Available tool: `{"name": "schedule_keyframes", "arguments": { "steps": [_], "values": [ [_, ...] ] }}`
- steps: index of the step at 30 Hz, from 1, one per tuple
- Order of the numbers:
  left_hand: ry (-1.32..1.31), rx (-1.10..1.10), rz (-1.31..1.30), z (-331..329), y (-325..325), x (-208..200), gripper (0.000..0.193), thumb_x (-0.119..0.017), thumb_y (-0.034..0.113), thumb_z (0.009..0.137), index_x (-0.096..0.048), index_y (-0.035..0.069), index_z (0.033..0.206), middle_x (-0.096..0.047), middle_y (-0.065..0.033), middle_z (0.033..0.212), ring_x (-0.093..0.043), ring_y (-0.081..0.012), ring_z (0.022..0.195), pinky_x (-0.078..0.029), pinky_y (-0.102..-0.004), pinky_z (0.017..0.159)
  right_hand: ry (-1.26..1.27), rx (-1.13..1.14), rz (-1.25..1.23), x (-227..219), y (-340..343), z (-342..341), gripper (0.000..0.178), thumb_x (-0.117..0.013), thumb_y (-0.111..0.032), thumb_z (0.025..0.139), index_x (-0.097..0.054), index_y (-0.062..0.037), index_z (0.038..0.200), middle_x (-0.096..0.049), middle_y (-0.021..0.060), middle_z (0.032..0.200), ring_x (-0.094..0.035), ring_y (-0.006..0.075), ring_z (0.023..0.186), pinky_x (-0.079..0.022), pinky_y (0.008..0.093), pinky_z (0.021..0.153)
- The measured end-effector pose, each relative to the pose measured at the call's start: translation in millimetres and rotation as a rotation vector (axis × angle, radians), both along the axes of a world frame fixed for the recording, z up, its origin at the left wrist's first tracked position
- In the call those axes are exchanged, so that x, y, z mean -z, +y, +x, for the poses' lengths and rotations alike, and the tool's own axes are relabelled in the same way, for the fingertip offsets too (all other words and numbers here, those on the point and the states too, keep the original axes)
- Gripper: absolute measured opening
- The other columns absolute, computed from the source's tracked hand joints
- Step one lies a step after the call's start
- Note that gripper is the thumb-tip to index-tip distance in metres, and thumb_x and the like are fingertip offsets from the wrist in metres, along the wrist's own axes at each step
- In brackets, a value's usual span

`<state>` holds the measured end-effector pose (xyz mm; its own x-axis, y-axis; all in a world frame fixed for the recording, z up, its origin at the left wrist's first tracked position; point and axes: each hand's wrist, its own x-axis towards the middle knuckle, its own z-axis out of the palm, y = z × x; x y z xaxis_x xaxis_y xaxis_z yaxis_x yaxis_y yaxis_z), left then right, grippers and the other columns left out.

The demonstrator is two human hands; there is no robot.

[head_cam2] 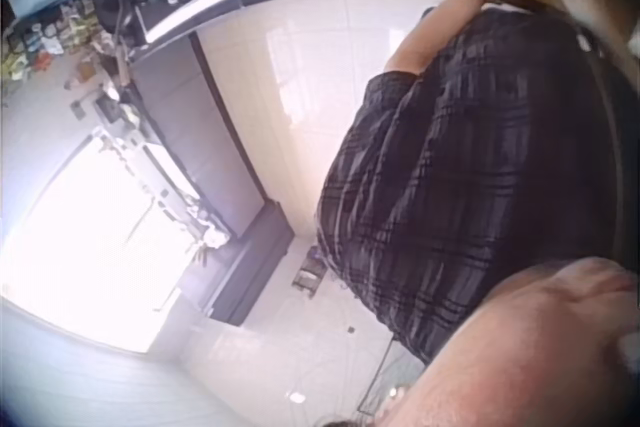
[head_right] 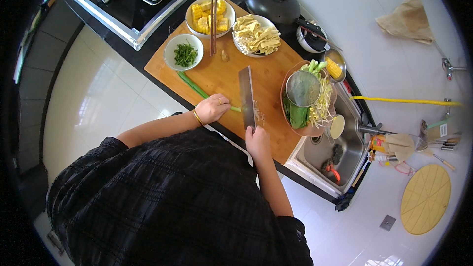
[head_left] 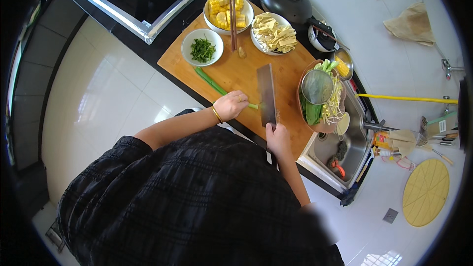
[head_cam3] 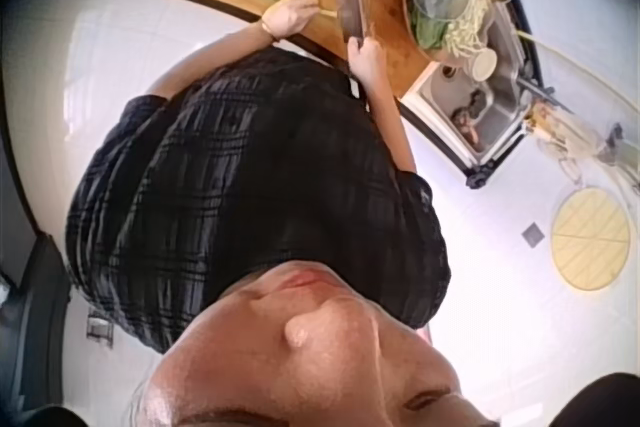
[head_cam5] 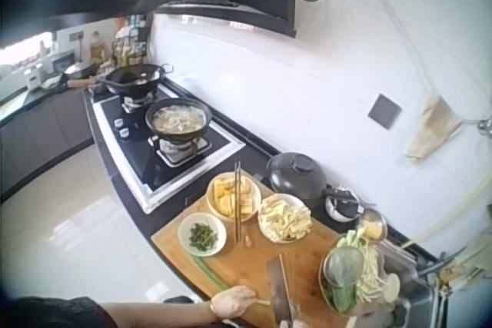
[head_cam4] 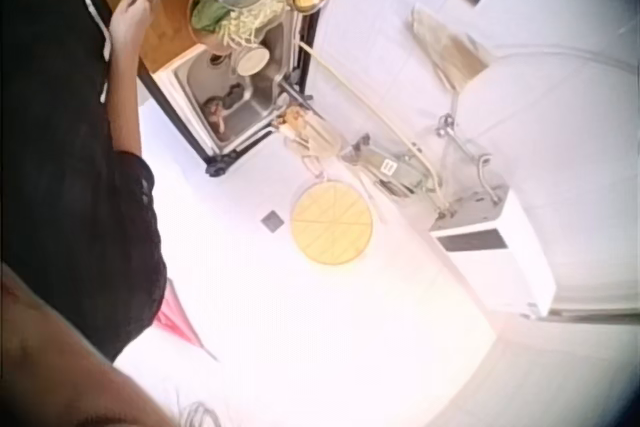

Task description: The person washes green vegetables in a sink, then moves to a wooden cutting board to chop them with a cleaver. They transfer the chopped greens into a small white bowl. The person then retrieves a green onion, chops it into small pieces, and adds it to the same bowl.

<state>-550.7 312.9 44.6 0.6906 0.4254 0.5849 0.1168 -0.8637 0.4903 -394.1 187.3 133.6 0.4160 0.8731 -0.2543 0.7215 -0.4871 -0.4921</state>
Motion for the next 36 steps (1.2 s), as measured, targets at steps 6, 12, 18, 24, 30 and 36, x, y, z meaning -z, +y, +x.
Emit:
{"name": "schedule_keyframes", "arguments": {
  "steps": [6,12,18,24,30,36],
  "values": [
    [0.014,-0.009,-0.008,0,-2,2,0.014,-0.059,0.003,0.067,-0.059,0.003,0.082,-0.053,-0.0068,0.082,-0.053,-0.0241,0.081,-0.045,-0.0312,0.071,-0.036,-0.021,-0.118,-4,-7,-4,0.033,-0.049,-0.025,0.082,-0.057,0.0057,0.074,-0.059,0.0265,0.074,-0.058,0.0415,0.072,-0.045,0.0461,0.066],
    [-0.01,0.0,-0.011,0,-2,4,0.016,-0.056,0.006,0.064,-0.057,0.004,0.08,-0.053,-0.0067,0.084,-0.053,-0.0236,0.082,-0.044,-0.0309,0.072,-0.054,-0.022,-0.113,2,5,-15,0.033,-0.048,-0.024,0.083,-0.056,0.0057,0.072,-0.057,0.0272,0.072,-0.057,0.0422,0.071,-0.044,0.0477,0.064],
    [-0.008,-0.003,0.013,1,-1,4,0.015,-0.058,0.005,0.065,-0.058,0.004,0.08,-0.053,-0.0063,0.083,-0.053,-0.0235,0.08,-0.045,-0.0311,0.071,0.109,0.07,-0.005,32,12,-6,0.031,-0.048,-0.022,0.085,-0.051,0.0047,0.069,-0.053,0.0168,0.055,-0.054,0.028,0.047,-0.042,0.0377,0.045],
    [0.374,-0.122,0.169,4,-11,-34,0.007,-0.052,0.013,0.07,-0.055,0.007,0.072,-0.053,-0.0043,0.08,-0.053,-0.0209,0.082,-0.042,-0.0306,0.07,0.397,0.299,0.066,24,-6,0,0.024,-0.05,-0.018,0.087,-0.046,0.0001,0.071,-0.044,0.0031,0.046,-0.043,0.0125,0.033,-0.036,0.0269,0.031],
    [0.599,-0.111,0.119,6,-17,-68,0.011,-0.051,0.013,0.071,-0.054,0.007,0.08,-0.054,-0.0053,0.083,-0.051,-0.0222,0.086,-0.043,-0.032,0.072,0.363,0.318,0.093,9,-20,8,0.031,-0.052,-0.023,0.085,-0.053,0.0063,0.073,-0.051,0.0112,0.047,-0.053,0.02,0.037,-0.04,0.032,0.038],
    [0.198,-0.062,0.081,11,-9,-93,0.014,-0.054,0.015,0.074,-0.053,0.007,0.085,-0.052,-0.0068,0.085,-0.051,-0.0235,0.082,-0.044,-0.0334,0.07,0.361,0.288,0.094,18,-31,17,0.031,-0.051,-0.023,0.085,-0.053,0.0061,0.075,-0.05,0.0099,0.046,-0.052,0.0183,0.036,-0.04,0.0314,0.037]
  ]
}}
